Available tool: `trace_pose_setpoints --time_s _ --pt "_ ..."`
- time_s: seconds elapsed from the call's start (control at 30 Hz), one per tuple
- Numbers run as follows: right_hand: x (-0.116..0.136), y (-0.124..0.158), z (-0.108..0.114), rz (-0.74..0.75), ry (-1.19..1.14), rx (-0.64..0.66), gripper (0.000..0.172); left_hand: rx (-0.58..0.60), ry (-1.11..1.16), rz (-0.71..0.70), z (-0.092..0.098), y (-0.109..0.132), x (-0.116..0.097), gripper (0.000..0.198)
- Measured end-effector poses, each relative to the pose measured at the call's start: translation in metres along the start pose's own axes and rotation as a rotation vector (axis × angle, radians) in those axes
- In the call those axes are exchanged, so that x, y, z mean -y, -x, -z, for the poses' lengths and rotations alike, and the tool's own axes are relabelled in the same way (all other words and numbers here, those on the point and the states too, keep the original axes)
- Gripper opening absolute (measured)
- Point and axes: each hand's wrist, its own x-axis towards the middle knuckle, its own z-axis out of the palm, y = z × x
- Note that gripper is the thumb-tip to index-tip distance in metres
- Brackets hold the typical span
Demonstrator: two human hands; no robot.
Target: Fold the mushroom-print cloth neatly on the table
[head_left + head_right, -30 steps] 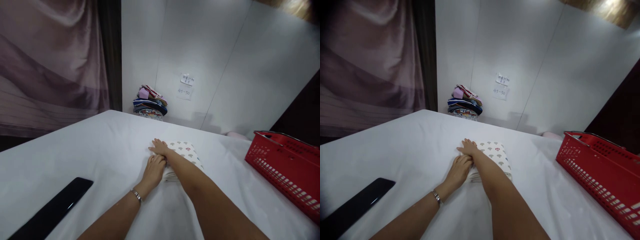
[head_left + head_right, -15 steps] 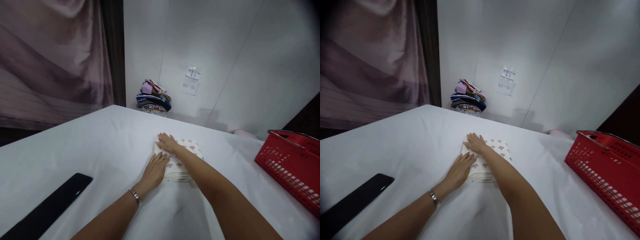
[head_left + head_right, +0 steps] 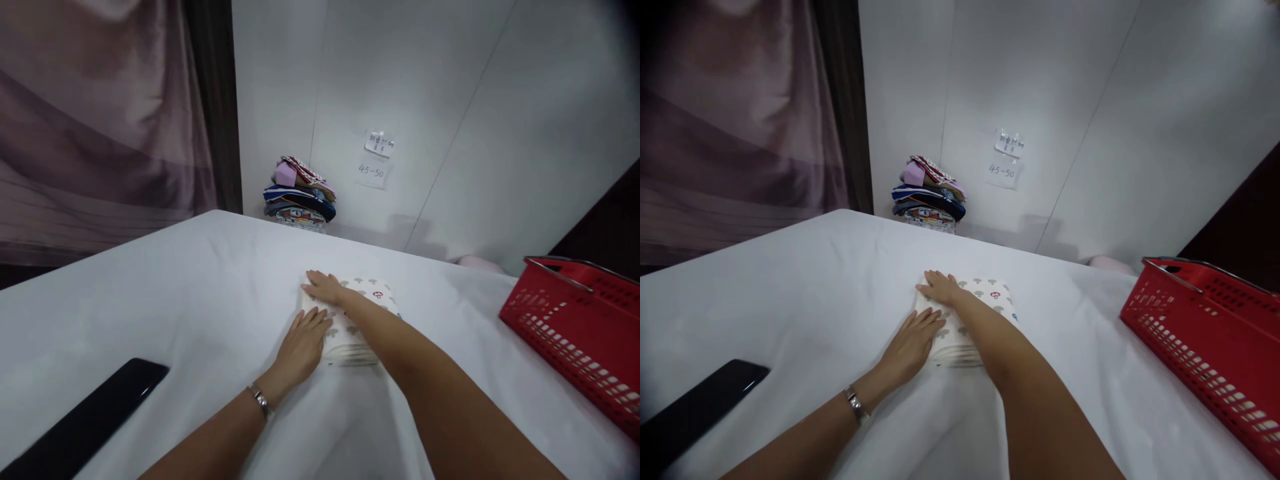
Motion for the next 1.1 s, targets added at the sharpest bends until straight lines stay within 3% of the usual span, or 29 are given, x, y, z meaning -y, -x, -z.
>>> trace_pose_setpoints --time_s 0.13,0.2,0.37,0.5,0.63,0.8,0.9,1.0,1.1 --pt "-0.034 0.027 0.026 -0.092 0.033 -0.056 0.067 -0.024 0.014 -0.015 0.002 0.002 -0.001 0.046" --pt "-0.059 0.044 0.032 -0.218 0.086 -0.07 0.065 -0.024 0.011 -0.013 0.002 0.002 -0.001 0.046" --pt "-0.103 0.068 0.016 -0.403 0.15 -0.085 0.064 -0.005 0.006 -0.005 0.001 0.001 -0.001 0.046" --pt "-0.107 0.064 0.007 -0.401 0.128 -0.112 0.062 0.001 0.011 0.007 0.001 0.0 -0.001 0.047" --pt "-0.106 0.069 0.016 -0.4 -0.015 -0.157 0.061 0.003 0.03 0.005 0.002 0.001 -0.001 0.047" --pt "-0.113 0.114 0.018 -0.567 -0.327 -0.365 0.07 0.022 0.065 0.038 0.004 0.001 -0.003 0.046" --pt "-0.114 0.148 0.009 -0.694 -0.494 -0.402 0.077 0.039 0.099 0.07 0.004 0.0 -0.004 0.047" --pt "-0.108 0.169 -0.002 -0.73 -0.548 -0.402 0.081 -0.006 0.159 0.077 0.001 -0.001 -0.003 0.045" --pt "-0.1 0.175 -0.007 -0.706 -0.449 -0.42 0.085 -0.105 0.207 0.114 -0.002 -0.003 0.0 0.044"
